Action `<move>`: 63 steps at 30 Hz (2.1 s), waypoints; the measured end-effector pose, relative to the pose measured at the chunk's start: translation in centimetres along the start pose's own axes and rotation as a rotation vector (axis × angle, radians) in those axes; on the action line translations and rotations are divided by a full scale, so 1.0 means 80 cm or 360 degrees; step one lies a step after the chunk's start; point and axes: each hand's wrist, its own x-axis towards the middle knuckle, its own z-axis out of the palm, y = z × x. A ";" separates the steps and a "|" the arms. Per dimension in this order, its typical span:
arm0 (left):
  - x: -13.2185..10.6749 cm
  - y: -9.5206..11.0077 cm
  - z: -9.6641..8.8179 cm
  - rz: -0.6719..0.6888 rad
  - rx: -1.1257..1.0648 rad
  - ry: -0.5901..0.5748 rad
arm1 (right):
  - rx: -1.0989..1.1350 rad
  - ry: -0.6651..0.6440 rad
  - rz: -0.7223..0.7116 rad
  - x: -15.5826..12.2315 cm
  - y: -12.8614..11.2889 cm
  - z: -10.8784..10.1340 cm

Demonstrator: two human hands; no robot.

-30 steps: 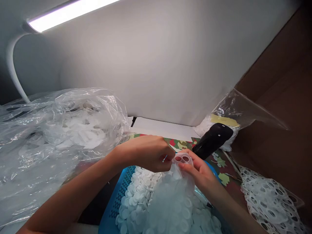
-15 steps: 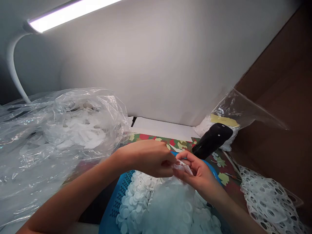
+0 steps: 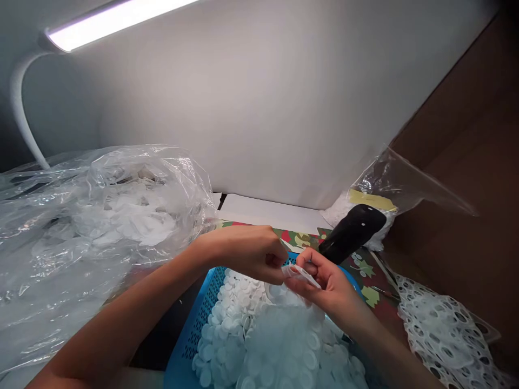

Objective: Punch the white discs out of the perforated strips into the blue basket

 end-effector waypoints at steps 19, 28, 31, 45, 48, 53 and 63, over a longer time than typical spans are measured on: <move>0.000 0.005 0.004 0.0039 -0.0041 -0.0052 | -0.0110 0.0119 0.0039 0.001 -0.005 0.000; -0.001 0.003 0.007 0.0073 -0.0134 -0.0122 | -0.0090 0.0058 0.0048 -0.003 -0.010 0.004; 0.000 0.002 0.007 0.0071 -0.0076 -0.0084 | -0.0083 0.0055 0.0048 -0.004 -0.010 0.004; -0.002 0.020 0.016 -0.0188 0.0235 -0.0071 | -0.0048 0.0022 0.0074 -0.003 -0.007 0.006; -0.001 0.019 0.014 -0.0183 0.0284 -0.0034 | -0.0070 0.0031 0.0097 -0.003 -0.006 0.004; -0.002 0.010 0.003 -0.0106 0.0122 -0.0061 | -0.0109 0.0021 0.0071 -0.003 -0.007 0.002; -0.006 -0.007 -0.014 -0.0058 -0.0068 -0.0107 | -0.0078 -0.0069 -0.0016 -0.004 0.000 0.000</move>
